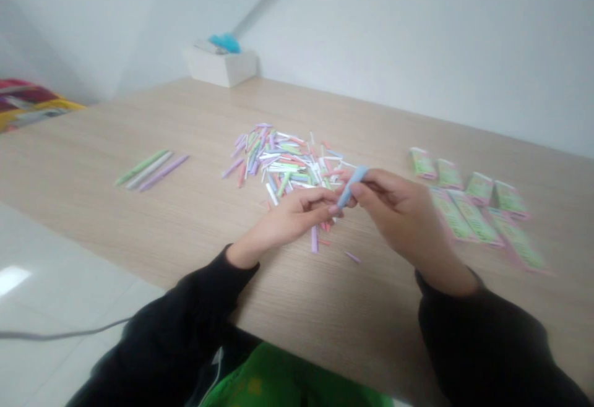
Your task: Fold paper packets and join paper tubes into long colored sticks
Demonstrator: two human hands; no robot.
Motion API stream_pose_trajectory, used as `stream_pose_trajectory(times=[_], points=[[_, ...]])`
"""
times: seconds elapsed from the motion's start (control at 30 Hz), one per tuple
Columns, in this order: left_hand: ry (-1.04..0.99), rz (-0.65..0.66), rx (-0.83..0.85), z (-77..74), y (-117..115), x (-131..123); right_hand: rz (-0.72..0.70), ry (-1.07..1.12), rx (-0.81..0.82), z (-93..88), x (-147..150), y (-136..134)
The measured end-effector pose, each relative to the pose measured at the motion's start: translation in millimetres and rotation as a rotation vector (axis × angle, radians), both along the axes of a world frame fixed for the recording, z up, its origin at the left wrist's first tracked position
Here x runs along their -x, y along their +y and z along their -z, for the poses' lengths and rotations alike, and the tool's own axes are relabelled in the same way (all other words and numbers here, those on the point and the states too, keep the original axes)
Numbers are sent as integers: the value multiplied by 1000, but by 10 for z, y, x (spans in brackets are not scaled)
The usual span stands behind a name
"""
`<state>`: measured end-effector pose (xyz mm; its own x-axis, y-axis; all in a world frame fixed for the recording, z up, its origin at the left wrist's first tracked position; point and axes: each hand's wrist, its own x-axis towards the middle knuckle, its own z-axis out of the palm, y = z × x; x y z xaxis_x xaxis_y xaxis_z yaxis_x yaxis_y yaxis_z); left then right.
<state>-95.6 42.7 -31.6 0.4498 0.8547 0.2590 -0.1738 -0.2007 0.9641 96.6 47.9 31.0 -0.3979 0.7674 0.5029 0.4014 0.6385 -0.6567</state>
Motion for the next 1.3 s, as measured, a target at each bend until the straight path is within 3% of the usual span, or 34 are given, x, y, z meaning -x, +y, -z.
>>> stream_pose_trajectory(times=[0.23,0.53,0.67,0.83,0.9,1.0,1.13,1.3], points=[[149,-9,-14,30,-119,-15,-18,-102,-275,142,-153,-403],[50,66,177,122,-74,-71,39,12,-311,407,-173,-475],[-92,84,363,197,-78,-99,40,33,-297,454,-169,-466],[-323,56,624,247,-63,-120,107,85,-213,550,-176,-480],[-371,0,635,240,-48,-126,159,170,-146,599,-166,-465],[-441,-48,589,213,-32,-136,207,446,79,665,-153,-402],[-492,-33,575,180,-41,-156,94,701,391,753,-175,-281],[-524,124,636,146,-96,-180,5,747,552,880,-164,-201]])
